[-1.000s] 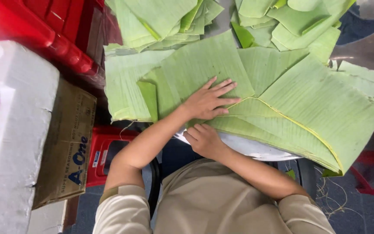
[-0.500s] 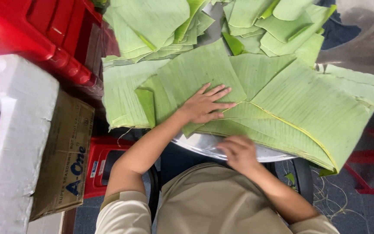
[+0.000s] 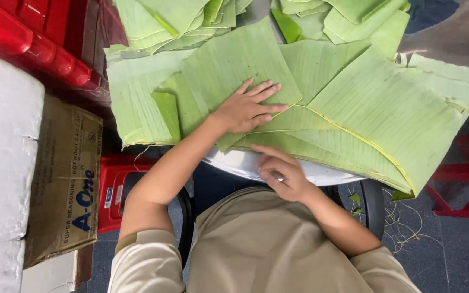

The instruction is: Sorting and stacking banana leaves on a metal table in a production environment.

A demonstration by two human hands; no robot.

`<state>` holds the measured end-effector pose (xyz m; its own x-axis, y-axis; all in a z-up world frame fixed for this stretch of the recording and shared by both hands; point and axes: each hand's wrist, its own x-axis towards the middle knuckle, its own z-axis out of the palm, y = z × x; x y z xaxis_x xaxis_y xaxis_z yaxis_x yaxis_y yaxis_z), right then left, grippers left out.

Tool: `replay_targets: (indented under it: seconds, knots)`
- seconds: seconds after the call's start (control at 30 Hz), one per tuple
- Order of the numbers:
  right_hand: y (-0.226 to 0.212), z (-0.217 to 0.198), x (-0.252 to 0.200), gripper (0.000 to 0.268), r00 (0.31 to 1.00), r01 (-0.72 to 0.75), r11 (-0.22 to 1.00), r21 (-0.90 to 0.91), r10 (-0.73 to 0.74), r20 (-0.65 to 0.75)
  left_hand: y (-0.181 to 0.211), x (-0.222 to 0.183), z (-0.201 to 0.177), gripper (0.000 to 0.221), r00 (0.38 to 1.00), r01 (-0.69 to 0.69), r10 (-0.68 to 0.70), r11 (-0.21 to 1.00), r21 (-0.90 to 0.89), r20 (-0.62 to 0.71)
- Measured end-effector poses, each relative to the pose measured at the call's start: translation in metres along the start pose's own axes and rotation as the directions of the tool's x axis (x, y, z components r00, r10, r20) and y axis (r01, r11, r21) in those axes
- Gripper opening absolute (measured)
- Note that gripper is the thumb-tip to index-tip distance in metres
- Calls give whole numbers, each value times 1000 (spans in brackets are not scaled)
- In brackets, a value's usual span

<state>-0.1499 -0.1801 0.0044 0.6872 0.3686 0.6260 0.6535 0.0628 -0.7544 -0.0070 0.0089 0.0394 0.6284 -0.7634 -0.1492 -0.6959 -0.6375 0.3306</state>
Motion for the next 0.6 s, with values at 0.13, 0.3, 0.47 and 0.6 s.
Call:
replay_targets:
  seconds: [0.13, 0.3, 0.47, 0.6]
  knots:
    - [12, 9, 9, 24, 991, -122, 966, 227, 107, 80, -1, 2, -2, 49, 1000, 7, -7, 1000, 8, 26]
    - [28, -14, -2, 13, 915, -391, 917, -83, 397, 76, 1, 1, -5, 48, 999, 8, -11, 998, 63, 46]
    - [23, -52, -36, 9, 886, -461, 872, -164, 461, -43, 2, 0, -4, 49, 996, 33, -38, 998, 60, 75]
    - [13, -108, -58, 13, 861, -497, 840, -217, 445, -247, -3, 3, 2, 48, 998, 19, -23, 996, 88, 55]
